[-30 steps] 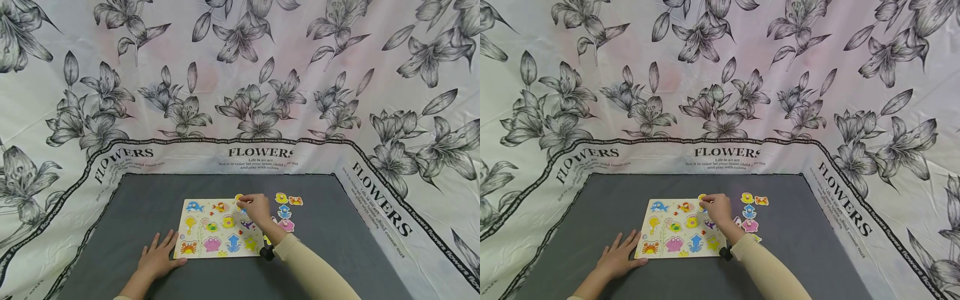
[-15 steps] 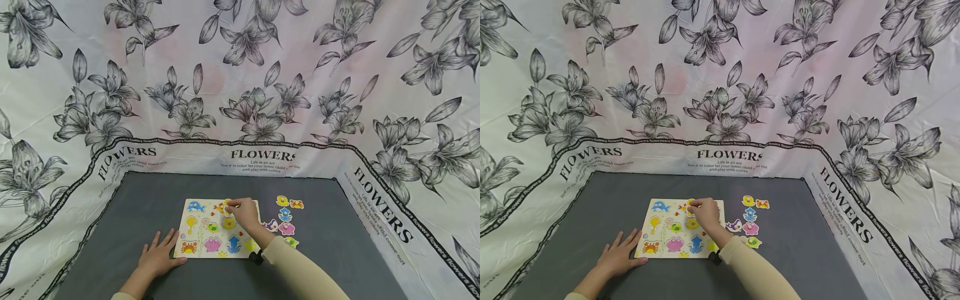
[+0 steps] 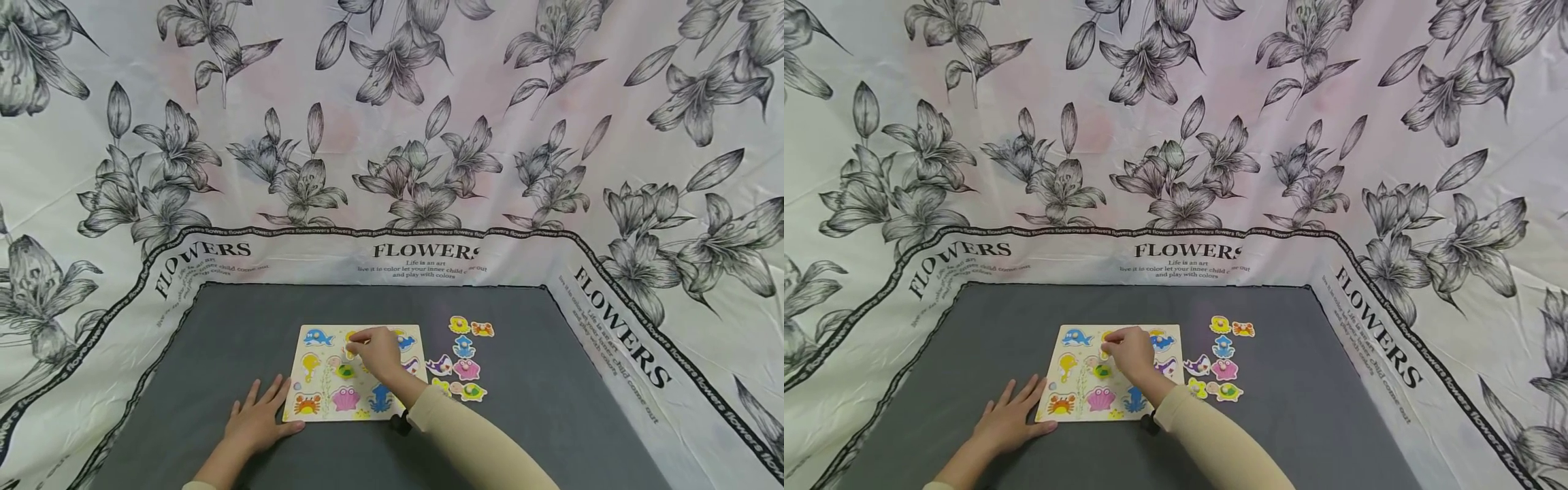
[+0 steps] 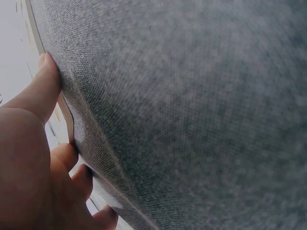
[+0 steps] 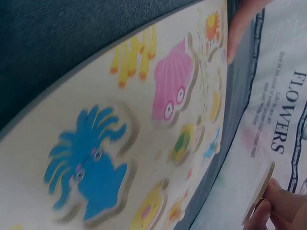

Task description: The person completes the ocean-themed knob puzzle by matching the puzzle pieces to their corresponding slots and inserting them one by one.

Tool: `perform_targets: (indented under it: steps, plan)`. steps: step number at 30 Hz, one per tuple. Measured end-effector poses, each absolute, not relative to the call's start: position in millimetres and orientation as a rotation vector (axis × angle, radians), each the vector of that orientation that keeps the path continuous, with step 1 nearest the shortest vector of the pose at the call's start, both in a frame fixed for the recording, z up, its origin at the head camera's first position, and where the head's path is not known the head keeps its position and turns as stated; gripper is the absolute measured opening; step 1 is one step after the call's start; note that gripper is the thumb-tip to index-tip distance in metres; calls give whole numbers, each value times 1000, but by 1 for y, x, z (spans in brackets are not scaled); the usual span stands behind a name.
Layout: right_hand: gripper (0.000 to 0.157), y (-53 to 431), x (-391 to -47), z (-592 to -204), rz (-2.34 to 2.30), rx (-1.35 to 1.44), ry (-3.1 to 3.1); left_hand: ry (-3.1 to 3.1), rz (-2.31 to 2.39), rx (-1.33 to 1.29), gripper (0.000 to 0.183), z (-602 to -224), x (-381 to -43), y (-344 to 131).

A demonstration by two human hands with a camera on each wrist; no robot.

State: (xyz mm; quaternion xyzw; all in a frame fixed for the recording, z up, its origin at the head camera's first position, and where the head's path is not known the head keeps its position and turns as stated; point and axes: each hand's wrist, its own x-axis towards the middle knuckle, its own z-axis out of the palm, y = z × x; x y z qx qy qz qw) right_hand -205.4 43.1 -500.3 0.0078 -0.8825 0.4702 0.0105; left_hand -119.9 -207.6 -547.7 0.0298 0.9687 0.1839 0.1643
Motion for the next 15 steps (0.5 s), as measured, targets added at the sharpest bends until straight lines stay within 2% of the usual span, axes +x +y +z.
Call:
perform_targets:
  steps: [15]
  plan:
    - [7,15,-201,-506,1463,49,-2776,2751,504,81,113,-547,-120,-207]
